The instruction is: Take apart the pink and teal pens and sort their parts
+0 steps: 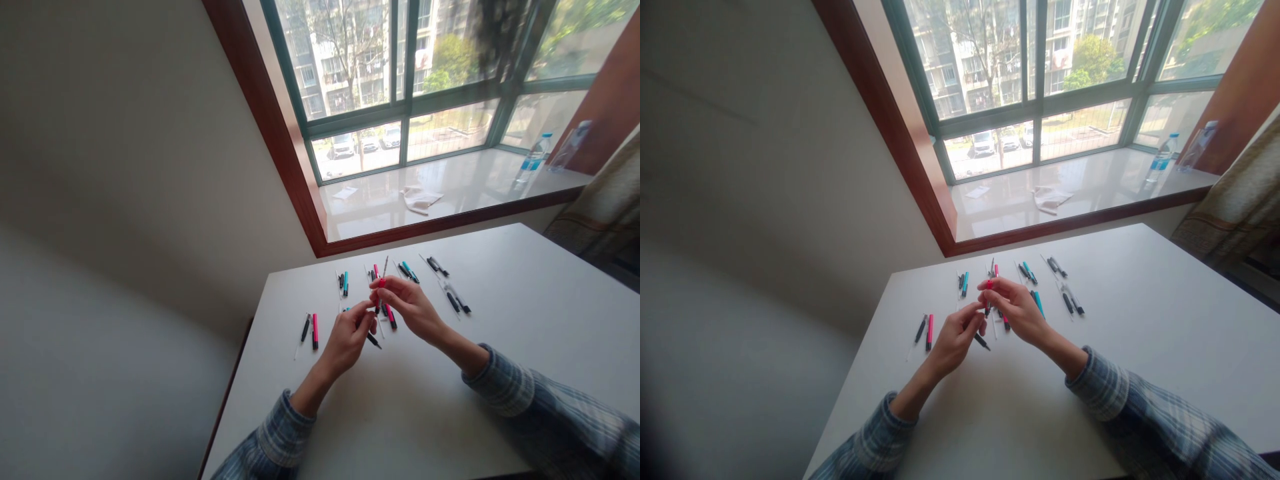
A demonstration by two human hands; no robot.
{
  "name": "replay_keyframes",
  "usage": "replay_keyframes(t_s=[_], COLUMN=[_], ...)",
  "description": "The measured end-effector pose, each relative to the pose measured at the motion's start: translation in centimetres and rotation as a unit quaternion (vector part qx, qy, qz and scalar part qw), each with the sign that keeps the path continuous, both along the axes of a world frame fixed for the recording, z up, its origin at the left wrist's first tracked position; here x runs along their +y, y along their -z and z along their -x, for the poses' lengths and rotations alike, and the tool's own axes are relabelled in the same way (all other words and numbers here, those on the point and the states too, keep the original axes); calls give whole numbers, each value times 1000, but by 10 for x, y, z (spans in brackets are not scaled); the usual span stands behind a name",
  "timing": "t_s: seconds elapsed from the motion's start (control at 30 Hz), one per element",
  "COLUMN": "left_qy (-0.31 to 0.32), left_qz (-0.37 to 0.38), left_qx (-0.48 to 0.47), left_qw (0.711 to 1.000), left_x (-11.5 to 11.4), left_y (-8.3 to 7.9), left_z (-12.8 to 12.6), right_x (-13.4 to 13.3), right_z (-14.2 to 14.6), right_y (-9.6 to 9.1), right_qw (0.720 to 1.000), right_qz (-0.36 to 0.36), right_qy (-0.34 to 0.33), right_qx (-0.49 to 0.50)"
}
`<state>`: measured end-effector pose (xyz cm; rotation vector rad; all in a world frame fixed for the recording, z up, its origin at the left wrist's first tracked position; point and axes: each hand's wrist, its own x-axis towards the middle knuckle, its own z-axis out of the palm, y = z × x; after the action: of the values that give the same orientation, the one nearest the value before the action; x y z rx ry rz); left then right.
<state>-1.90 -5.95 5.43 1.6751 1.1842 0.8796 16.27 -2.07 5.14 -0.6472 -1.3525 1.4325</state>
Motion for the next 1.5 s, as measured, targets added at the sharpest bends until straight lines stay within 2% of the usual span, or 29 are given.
replay_keyframes(t_s=[0.13,0.3,0.63,0.93,1.03,1.17,1.27,1.4,1.5], left_qy=[-14,-58,-119,-59,-61,-121,-146,-139,-140], left_qz=[90,205,246,297,279,183,122,79,70], left_qx=[-76,-214,-358,-333,-327,-360,-394,-428,-446], left_qw=[993,954,893,893,901,907,899,889,881], left_x=[5,9,10,7,10,23,35,46,50], left_y=[5,5,-7,-15,-16,-20,-31,-42,-38], left_z=[5,12,22,18,21,28,30,25,19], right_x=[2,3,3,1,2,3,1,-2,-1], right_z=[-1,-3,-3,-1,-2,-2,-1,2,1], right_y=[0,0,1,1,4,9,11,13,14], right_qw=[999,998,999,1000,999,996,991,990,987], right_qz=[-7,1,5,-4,-13,-35,-48,-63,-79], right_qy=[37,56,49,5,-8,-25,-34,-14,24], right_qx=[-8,-18,-13,-11,-34,-84,-121,-127,-139])
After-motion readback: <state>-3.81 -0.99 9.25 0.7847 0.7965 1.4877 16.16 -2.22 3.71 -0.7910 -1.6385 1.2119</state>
